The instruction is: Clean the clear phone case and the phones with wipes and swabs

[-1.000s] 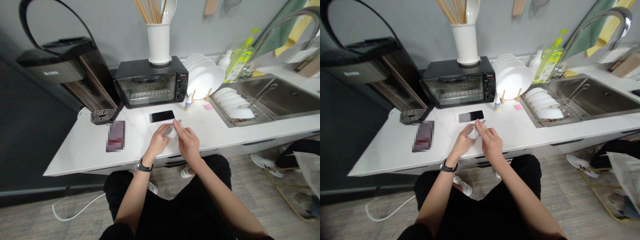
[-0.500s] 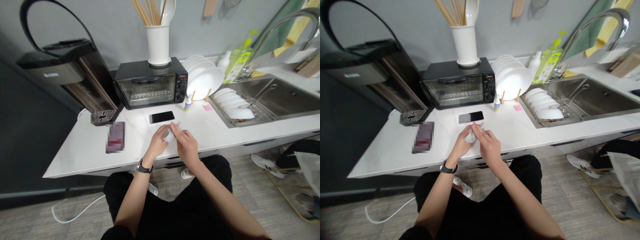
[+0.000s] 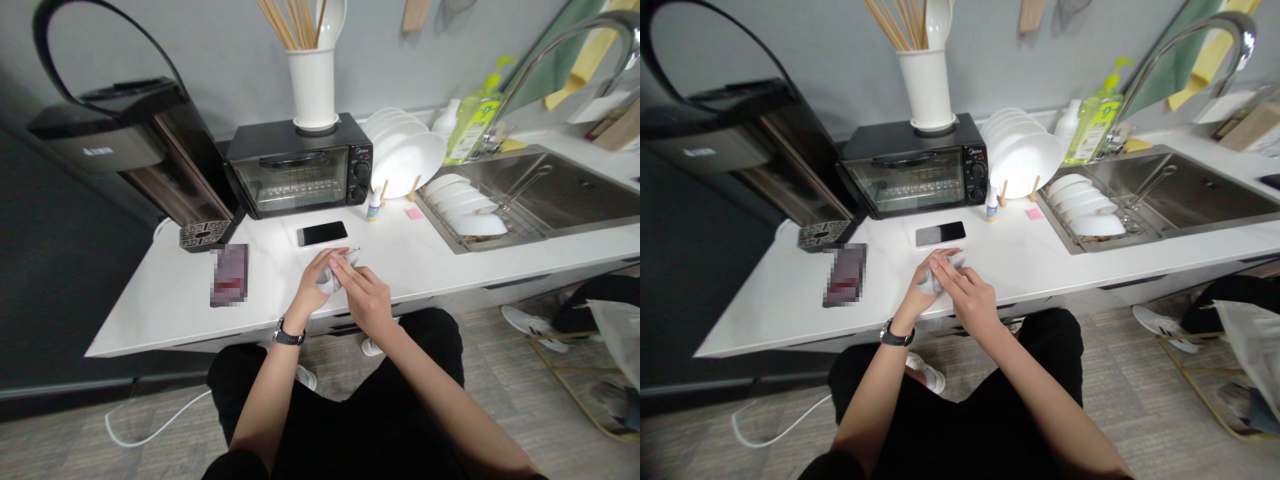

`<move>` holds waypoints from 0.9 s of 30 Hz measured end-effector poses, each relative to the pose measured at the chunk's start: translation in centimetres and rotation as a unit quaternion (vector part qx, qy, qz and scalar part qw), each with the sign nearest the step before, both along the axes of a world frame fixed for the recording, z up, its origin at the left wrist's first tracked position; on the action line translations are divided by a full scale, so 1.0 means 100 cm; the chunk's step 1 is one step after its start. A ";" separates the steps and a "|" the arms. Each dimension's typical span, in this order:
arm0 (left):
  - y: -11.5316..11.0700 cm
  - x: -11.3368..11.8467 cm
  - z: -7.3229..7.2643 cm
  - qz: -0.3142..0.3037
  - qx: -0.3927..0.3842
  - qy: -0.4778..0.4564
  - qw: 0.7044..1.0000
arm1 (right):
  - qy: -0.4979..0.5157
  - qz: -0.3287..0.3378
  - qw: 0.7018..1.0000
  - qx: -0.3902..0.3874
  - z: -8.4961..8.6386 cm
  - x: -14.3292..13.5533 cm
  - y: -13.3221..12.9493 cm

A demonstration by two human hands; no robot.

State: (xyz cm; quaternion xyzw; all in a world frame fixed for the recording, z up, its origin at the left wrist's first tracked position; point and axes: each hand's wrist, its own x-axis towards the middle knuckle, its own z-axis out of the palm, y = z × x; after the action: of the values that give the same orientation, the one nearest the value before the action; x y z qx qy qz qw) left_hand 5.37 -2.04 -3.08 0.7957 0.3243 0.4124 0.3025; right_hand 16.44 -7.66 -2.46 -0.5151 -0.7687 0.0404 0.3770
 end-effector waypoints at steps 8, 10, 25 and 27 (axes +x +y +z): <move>0.002 -0.002 -0.003 0.028 0.003 0.029 0.999 | 0.043 -0.025 0.999 0.023 -0.008 0.019 0.016; -0.002 0.000 0.003 0.033 0.002 0.051 0.998 | 0.049 0.001 0.998 0.030 -0.010 0.021 0.015; -0.023 -0.027 -0.008 0.167 0.010 0.072 0.983 | 0.205 -0.116 0.971 -0.045 -0.032 0.075 0.035; -0.023 -0.028 -0.010 0.185 0.000 0.058 0.981 | 0.201 -0.150 0.968 -0.021 -0.027 0.078 0.033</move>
State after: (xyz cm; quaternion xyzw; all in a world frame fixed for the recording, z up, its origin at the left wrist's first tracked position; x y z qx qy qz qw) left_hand 2.57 -4.29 -4.07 0.7449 0.4826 0.4141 0.2018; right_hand 24.28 -4.40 -5.11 -0.6140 -0.5895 0.1025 0.5147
